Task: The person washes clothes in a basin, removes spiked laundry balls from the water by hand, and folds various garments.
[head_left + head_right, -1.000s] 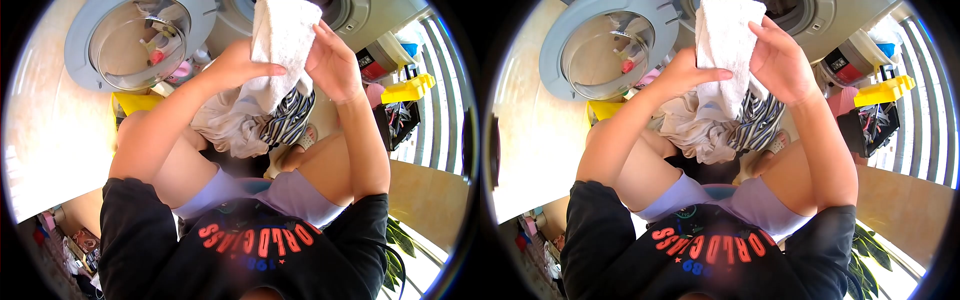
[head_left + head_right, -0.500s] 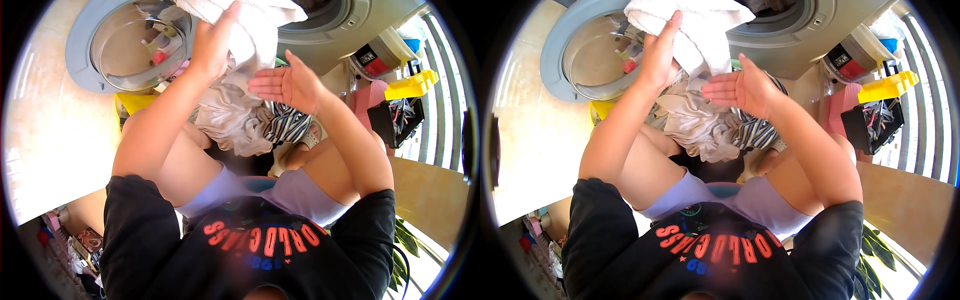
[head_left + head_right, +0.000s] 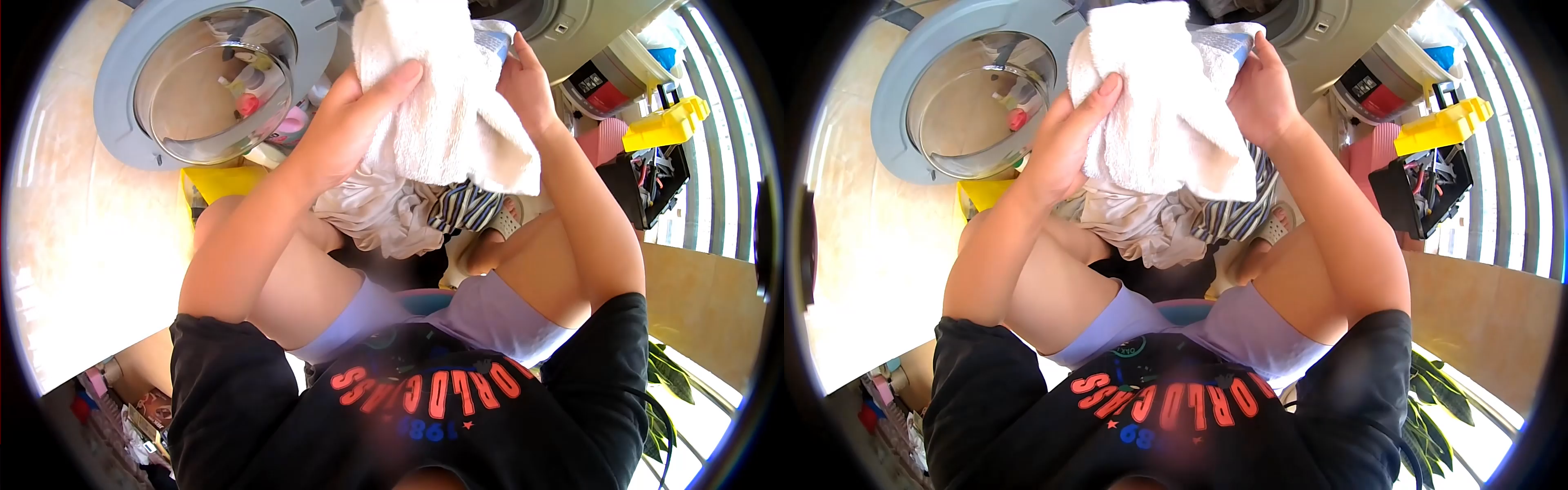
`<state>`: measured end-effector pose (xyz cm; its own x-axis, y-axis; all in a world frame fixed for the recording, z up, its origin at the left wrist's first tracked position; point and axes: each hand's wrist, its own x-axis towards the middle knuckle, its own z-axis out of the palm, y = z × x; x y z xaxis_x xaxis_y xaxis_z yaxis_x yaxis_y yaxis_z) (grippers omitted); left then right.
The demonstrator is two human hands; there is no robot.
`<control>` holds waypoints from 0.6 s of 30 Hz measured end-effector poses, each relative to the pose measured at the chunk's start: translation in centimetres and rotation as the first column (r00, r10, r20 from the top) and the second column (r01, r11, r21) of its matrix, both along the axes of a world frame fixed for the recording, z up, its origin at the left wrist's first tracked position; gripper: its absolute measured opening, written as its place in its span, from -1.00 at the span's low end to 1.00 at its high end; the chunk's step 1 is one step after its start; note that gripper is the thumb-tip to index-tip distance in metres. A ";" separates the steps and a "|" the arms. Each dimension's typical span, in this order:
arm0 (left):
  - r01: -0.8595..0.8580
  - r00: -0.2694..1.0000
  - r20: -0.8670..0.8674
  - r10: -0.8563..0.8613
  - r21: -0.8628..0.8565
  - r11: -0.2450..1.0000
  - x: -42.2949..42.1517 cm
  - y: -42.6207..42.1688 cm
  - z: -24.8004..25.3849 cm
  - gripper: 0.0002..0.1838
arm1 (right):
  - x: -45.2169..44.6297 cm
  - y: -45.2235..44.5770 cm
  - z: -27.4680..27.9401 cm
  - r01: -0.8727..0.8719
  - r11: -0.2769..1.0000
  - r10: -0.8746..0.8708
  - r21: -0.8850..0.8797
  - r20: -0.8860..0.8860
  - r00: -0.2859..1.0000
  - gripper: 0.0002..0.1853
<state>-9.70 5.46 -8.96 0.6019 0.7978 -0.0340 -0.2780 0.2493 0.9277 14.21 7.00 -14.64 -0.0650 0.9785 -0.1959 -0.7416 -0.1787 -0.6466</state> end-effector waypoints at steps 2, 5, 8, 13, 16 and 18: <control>-0.065 0.996 -0.055 0.068 0.053 0.996 0.3 0.1 -0.7 -0.48 | -1.0 -0.9 2.6 0.005 1.000 -0.005 -0.003 -0.113 0.994 -0.34; -0.082 0.976 -0.181 0.125 0.229 0.970 0.2 0.6 -1.4 -0.36 | -1.7 -1.3 3.7 -0.123 0.990 0.132 0.070 -0.147 0.980 -0.41; -0.082 0.953 -0.261 0.152 0.262 0.962 -0.2 1.1 -2.1 -0.26 | -2.6 -1.7 3.6 -0.195 0.971 0.169 0.137 0.182 0.969 -0.53; 0.153 0.871 -0.472 -0.137 -0.004 0.988 -1.3 2.8 -0.8 -0.21 | -3.6 -2.5 3.6 -0.224 0.971 0.173 0.084 0.400 0.900 -0.53; 0.120 0.907 -0.415 -0.074 0.086 0.989 -1.1 3.2 -0.9 -0.22 | -3.2 -1.9 3.6 -0.189 0.982 0.171 0.024 0.328 0.929 -0.55; 0.030 0.958 -0.287 0.019 0.164 0.986 -0.5 3.0 -0.9 -0.25 | -2.8 -1.4 3.4 -0.156 0.988 0.151 -0.006 0.279 0.948 -0.57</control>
<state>-10.19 8.47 -9.82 0.5902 0.8038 -0.0746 0.0069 0.0873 0.9962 11.39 5.57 -11.29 -0.1599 0.9640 -0.2124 -0.4967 -0.2645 -0.8266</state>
